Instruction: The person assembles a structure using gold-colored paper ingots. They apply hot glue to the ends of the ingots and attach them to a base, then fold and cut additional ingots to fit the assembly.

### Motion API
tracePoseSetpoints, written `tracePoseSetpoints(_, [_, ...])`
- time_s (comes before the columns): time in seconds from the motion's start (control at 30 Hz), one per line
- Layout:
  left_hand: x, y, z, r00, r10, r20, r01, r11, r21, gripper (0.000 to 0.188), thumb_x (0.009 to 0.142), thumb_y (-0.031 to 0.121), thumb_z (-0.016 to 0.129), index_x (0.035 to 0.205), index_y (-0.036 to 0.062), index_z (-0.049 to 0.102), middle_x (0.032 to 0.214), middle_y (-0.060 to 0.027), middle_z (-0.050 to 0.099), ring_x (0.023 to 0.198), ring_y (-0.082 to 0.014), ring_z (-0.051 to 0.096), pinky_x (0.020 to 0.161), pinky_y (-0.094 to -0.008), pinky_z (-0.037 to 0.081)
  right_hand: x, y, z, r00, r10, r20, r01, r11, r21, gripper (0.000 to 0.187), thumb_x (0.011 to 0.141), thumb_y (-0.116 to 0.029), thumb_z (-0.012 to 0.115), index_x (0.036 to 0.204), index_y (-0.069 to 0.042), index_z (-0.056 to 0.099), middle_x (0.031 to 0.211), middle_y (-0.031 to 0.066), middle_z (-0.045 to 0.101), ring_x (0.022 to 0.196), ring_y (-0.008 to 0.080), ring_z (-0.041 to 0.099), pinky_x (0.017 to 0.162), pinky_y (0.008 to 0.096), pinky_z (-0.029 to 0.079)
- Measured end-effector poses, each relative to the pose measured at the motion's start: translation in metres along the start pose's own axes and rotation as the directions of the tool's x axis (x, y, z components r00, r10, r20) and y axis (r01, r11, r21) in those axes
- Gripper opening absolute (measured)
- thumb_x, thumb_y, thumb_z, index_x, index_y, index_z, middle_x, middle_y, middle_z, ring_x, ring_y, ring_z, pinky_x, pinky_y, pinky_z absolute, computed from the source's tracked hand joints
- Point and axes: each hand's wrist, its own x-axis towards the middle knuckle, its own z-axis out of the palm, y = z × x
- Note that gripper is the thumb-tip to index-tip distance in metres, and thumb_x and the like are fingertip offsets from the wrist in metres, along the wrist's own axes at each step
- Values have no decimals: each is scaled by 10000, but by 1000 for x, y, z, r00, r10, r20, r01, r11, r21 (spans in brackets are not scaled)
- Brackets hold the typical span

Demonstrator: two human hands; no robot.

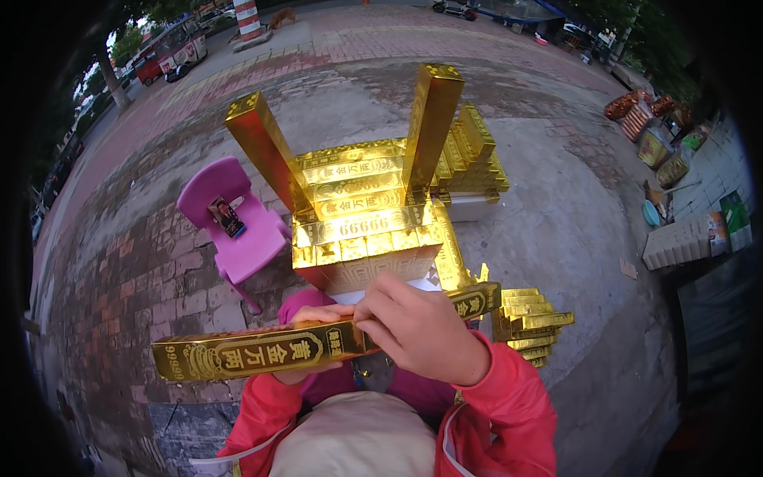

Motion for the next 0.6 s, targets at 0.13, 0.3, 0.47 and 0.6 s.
tracePoseSetpoints(0.13, [0,-1,2,1000,4,-27,-4,1000,5,588,768,22,813,1267,51,502,1399,-203,500,1311,-310,491,1101,-453,406,-3,-1,9,996,-50,-78,44,996,-84,136,832,-82,693,919,-58,591,849,94,542,697,285,617,593,366,490])
tracePoseSetpoints(0.3, [1,-1,0,1000,6,-16,-7,999,-48,603,774,25,812,1278,63,483,1403,-202,491,1311,-313,491,1097,-456,411,-5,5,3,985,37,-169,-33,999,26,124,851,-83,678,956,-56,619,909,98,590,754,277,644,632,355,513])
tracePoseSetpoints(0.47, [1,0,-3,999,-16,49,18,999,-39,609,776,33,813,1288,69,484,1409,-205,485,1320,-314,482,1090,-454,420,3,8,-5,998,0,61,-7,994,111,121,870,-109,672,962,-48,623,908,96,583,740,271,636,632,357,500])
tracePoseSetpoints(0.6, [1,2,-8,984,-55,172,91,974,-209,539,876,169,744,1321,35,470,1435,-248,442,1328,-332,470,1083,-462,419,11,16,-17,907,132,399,-252,931,265,122,862,-113,669,947,-46,613,891,85,572,697,219,622,602,329,471])
